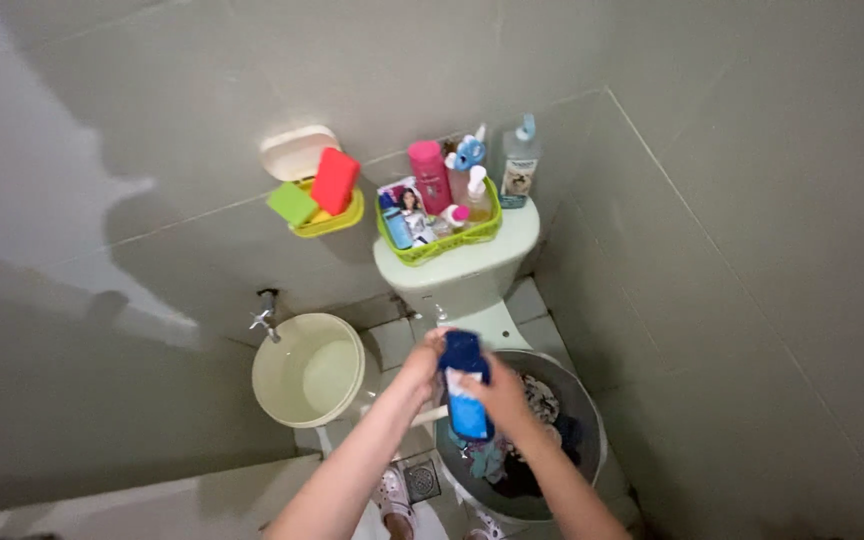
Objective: The person repeatedly moves various toiletries and bottles between a green basket on the toilet tank and a wall-mounted wire rack. They also briefly use a long-handled brush to scrub the tiled wall before resuming the transfer of items.
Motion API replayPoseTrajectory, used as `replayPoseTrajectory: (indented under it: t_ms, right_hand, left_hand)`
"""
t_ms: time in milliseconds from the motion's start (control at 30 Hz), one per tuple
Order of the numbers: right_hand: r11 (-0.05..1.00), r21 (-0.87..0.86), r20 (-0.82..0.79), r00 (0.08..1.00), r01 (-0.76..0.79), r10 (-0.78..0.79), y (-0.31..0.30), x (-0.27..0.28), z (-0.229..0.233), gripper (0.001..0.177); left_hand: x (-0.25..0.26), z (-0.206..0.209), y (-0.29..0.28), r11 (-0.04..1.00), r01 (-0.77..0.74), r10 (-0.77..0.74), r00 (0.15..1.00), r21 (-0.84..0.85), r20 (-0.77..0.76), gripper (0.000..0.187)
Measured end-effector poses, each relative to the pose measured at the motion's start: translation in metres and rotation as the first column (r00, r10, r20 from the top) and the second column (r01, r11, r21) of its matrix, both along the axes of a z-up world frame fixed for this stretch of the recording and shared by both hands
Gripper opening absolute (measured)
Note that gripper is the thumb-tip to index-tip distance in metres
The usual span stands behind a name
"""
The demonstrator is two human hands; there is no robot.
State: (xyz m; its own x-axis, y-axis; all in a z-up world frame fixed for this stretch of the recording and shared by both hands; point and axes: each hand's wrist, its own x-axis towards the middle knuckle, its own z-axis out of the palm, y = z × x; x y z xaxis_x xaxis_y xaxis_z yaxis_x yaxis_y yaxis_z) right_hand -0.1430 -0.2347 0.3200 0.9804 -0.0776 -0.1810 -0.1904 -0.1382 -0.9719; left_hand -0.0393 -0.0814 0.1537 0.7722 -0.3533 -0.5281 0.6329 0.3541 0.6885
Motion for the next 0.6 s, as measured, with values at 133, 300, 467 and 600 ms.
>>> replayPoseTrajectory:
  t_ms: [133, 300, 467, 600]
  right_hand:
    - [0.991, -0.069, 0.134, 0.985, 0.116, -0.106, -0.005, 0.006, 0.025, 0.040]
    - [0.997, 0.052, 0.247, 0.967, 0.051, -0.062, -0.008, 0.014, 0.055, 0.042]
    - [0.998, 0.027, 0.259, 0.963, 0.063, -0.068, 0.000, 0.017, 0.089, 0.040]
    - [0.994, 0.085, 0.231, 0.969, 0.071, -0.089, -0.005, 0.031, 0.101, 0.032]
  left_hand:
    - [-0.023, 0.079, 0.025, 0.952, 0.239, -0.300, 0.855, 0.192, 0.422, 0.063]
    - [-0.050, 0.183, 0.021, 0.807, 0.319, -0.538, 0.742, 0.497, 0.399, 0.077]
    - [-0.050, 0.217, 0.015, 0.867, 0.142, -0.435, 0.683, 0.477, 0.586, 0.077]
    - [-0.041, 0.216, 0.019, 0.907, 0.201, -0.404, 0.661, 0.370, 0.632, 0.075]
